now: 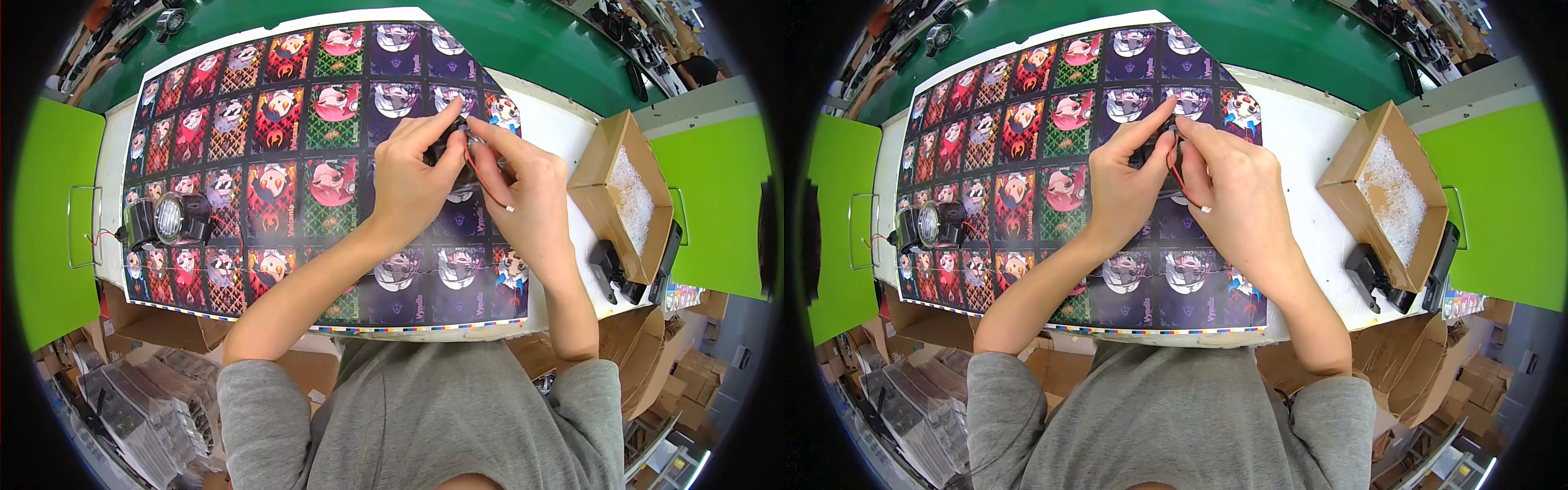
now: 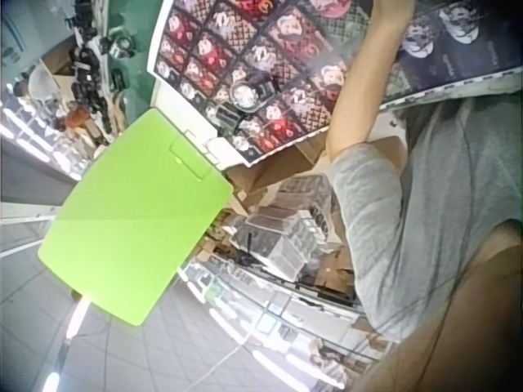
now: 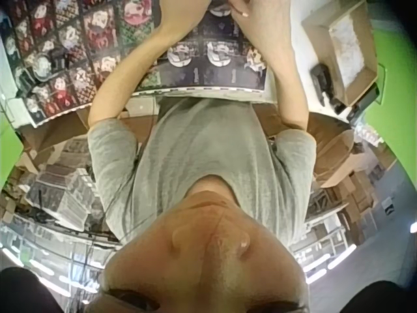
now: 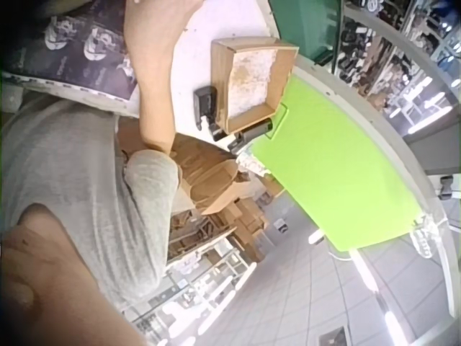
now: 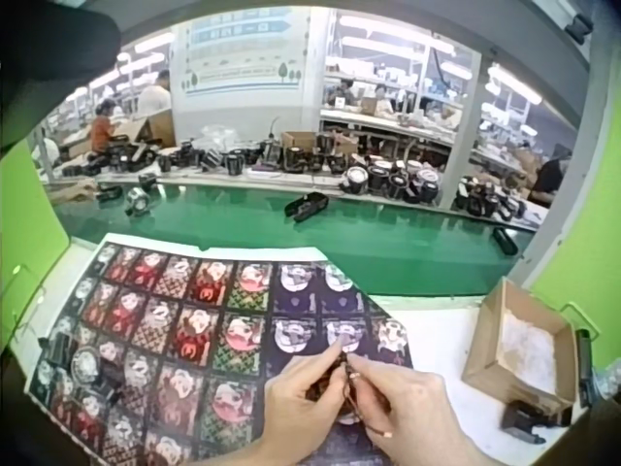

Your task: The person assembles small electronic cooling fans by connecting wires and connectors with a precision screwdriver.

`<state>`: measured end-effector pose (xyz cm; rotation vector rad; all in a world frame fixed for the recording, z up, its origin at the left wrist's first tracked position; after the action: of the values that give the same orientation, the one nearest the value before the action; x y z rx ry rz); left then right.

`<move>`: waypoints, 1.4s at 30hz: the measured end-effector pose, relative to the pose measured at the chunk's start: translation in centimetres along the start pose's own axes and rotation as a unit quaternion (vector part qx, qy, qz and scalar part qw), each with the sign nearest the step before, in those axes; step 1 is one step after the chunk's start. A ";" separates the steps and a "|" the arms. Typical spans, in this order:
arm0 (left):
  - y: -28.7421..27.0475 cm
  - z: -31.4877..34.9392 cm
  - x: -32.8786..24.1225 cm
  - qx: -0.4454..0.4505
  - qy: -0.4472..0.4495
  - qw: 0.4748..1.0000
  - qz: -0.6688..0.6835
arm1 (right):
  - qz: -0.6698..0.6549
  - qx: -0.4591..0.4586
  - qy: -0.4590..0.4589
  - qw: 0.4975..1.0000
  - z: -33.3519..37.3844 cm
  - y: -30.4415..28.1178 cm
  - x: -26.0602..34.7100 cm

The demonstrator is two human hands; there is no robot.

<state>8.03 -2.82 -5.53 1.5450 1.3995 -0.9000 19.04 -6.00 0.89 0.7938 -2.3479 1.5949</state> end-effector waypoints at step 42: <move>0.2 -0.8 -0.7 0.023 0.109 0.992 -0.054 | 0.065 -0.027 -0.054 0.996 0.8 0.3 -0.6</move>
<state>8.17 -2.38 -4.56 1.6547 1.6405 -0.8527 19.45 -6.48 0.06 0.7468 -2.5559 1.5671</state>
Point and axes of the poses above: each hand's wrist, its own z-axis away from the middle knuckle, its own y-axis out of the palm, x = y × z, the point moved 4 cm from there along -z, towards the middle knuckle, and after that the axes turned 10 degrees about z, right-handed, at the moved point
